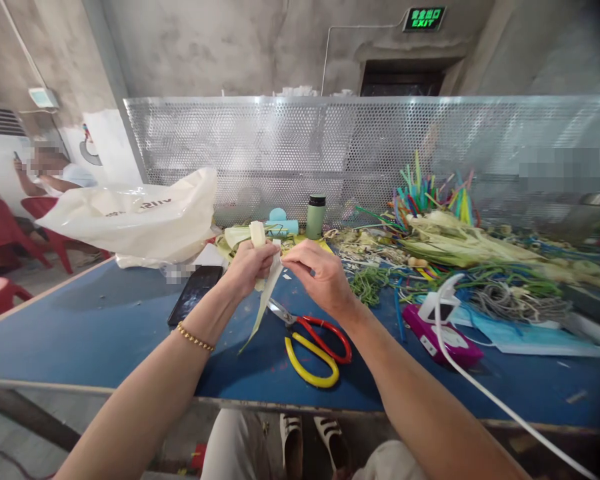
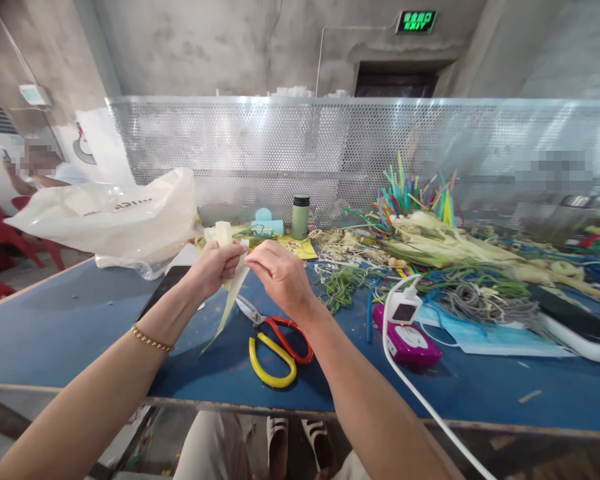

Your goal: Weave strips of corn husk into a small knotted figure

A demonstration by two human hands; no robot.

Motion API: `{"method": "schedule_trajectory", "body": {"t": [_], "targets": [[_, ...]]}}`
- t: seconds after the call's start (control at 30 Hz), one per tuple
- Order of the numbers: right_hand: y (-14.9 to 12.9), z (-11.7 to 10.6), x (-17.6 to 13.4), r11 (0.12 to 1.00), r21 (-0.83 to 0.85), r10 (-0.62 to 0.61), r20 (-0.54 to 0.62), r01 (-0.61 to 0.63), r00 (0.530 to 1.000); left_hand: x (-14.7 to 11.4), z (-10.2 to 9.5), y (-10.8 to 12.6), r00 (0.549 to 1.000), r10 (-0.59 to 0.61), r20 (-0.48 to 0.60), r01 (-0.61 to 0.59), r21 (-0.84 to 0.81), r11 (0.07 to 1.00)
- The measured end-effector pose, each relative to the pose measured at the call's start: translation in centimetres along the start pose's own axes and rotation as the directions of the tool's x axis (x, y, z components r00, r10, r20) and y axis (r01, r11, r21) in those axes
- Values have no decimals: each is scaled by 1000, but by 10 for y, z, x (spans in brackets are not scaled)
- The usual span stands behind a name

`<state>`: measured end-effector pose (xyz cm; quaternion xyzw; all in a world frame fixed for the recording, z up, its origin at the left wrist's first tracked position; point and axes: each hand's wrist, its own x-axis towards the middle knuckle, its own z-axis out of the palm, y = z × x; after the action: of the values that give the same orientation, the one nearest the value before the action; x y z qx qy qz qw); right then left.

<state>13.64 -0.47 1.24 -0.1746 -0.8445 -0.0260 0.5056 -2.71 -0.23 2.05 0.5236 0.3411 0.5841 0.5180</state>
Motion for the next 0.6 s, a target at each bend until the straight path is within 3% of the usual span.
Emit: {"method": "schedule_trajectory", "body": {"t": [0.27, 0.4, 0.5, 0.6], "targets": [[-16, 2, -1, 995, 93, -51, 89, 42, 995, 8, -12, 4, 988, 97, -122, -97, 10, 995], [-34, 4, -1, 964, 265, -32, 234, -32, 972, 13, -21, 8, 960, 138, -243, -138, 18, 990], [-50, -2, -2, 878, 442, -37, 441, -181, 897, 18, -32, 11, 941, 133, -311, -139, 2, 990], [-60, -12, -1, 757, 562, -172, 664, -334, 728, 26, -48, 14, 905, 127, -405, -137, 4, 991]]}}
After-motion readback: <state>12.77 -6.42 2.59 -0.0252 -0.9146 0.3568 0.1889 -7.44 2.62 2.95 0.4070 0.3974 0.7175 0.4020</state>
